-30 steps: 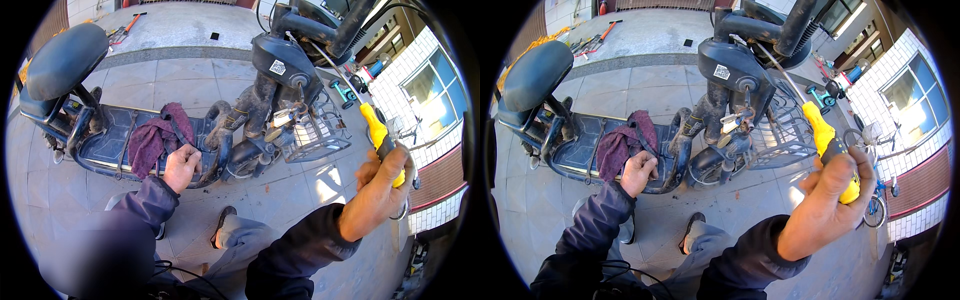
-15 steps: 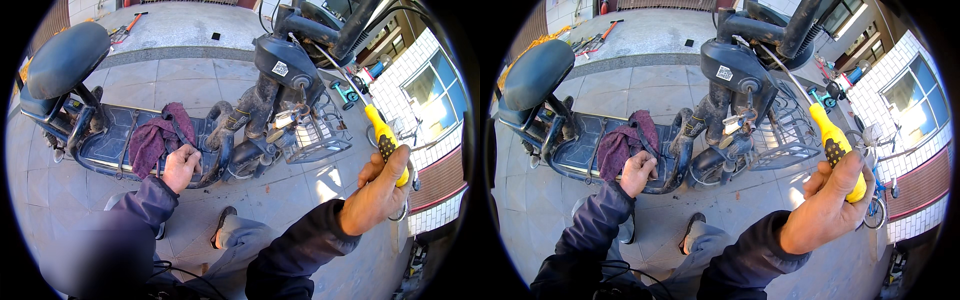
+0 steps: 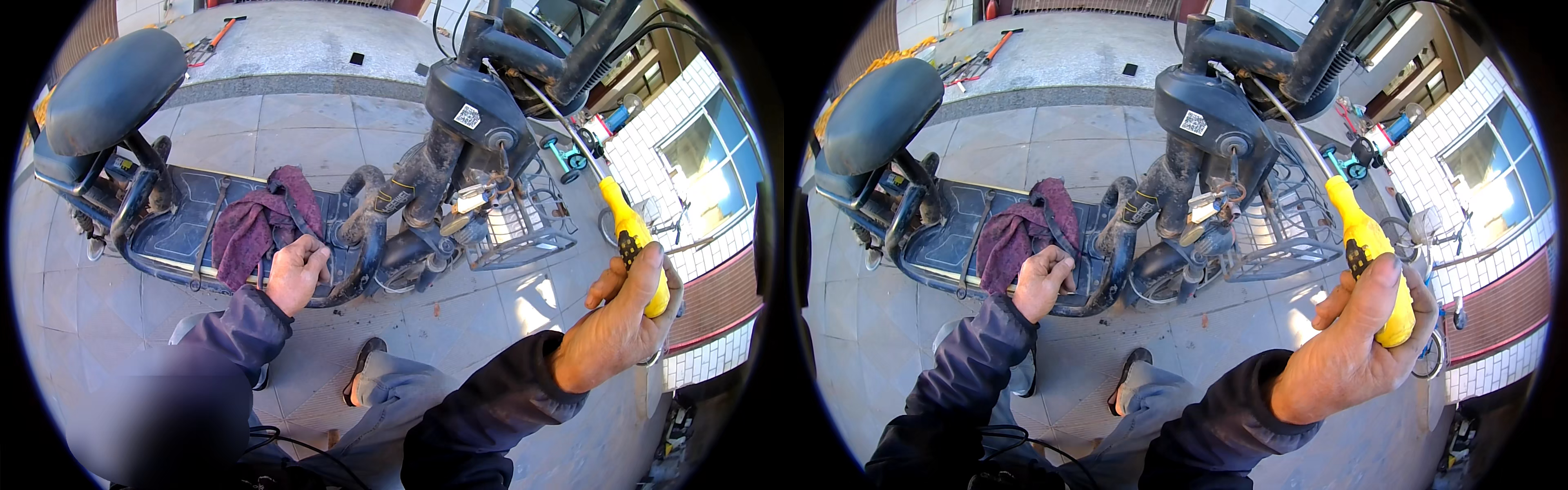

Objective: The person uses a wrench to tighten the axle nut on the front wheel of a scooter. After standing up, they use a rag to wipe the handlebars and the area around the headlight.

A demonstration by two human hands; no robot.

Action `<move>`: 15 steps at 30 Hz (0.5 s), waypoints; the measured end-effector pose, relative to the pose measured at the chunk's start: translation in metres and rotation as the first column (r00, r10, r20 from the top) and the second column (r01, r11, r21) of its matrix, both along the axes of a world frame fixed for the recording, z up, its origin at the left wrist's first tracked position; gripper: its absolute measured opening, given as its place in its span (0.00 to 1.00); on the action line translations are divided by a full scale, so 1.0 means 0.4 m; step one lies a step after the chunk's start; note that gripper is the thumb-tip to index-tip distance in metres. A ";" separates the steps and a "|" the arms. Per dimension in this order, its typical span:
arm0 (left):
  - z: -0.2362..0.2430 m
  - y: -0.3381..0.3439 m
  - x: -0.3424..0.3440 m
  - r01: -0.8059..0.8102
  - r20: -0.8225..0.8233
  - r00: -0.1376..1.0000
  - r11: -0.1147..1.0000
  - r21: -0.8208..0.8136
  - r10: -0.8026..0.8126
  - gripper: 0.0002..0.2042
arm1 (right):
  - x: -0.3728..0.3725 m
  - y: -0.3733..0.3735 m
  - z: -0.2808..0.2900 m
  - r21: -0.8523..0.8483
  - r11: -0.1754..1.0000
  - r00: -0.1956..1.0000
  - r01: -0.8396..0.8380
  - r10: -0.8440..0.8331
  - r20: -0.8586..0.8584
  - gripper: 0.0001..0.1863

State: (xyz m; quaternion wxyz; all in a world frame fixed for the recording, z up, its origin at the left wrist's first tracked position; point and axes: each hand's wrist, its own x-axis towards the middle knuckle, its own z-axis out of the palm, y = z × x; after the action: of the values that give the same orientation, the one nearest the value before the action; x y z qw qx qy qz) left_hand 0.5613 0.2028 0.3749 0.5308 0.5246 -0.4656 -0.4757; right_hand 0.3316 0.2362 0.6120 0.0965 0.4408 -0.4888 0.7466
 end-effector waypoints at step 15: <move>-0.004 0.001 0.010 0.012 0.036 0.999 1.000 -0.026 -0.011 0.07 | 0.014 0.005 -0.005 0.007 0.998 0.996 0.070 -0.069 -0.055 0.17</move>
State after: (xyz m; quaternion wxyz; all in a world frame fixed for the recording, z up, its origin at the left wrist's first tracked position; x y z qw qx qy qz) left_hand 0.5652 0.2032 0.3734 0.5266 0.5233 -0.4841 -0.4632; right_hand 0.3371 0.2383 0.6099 0.1339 0.4442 -0.5041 0.7284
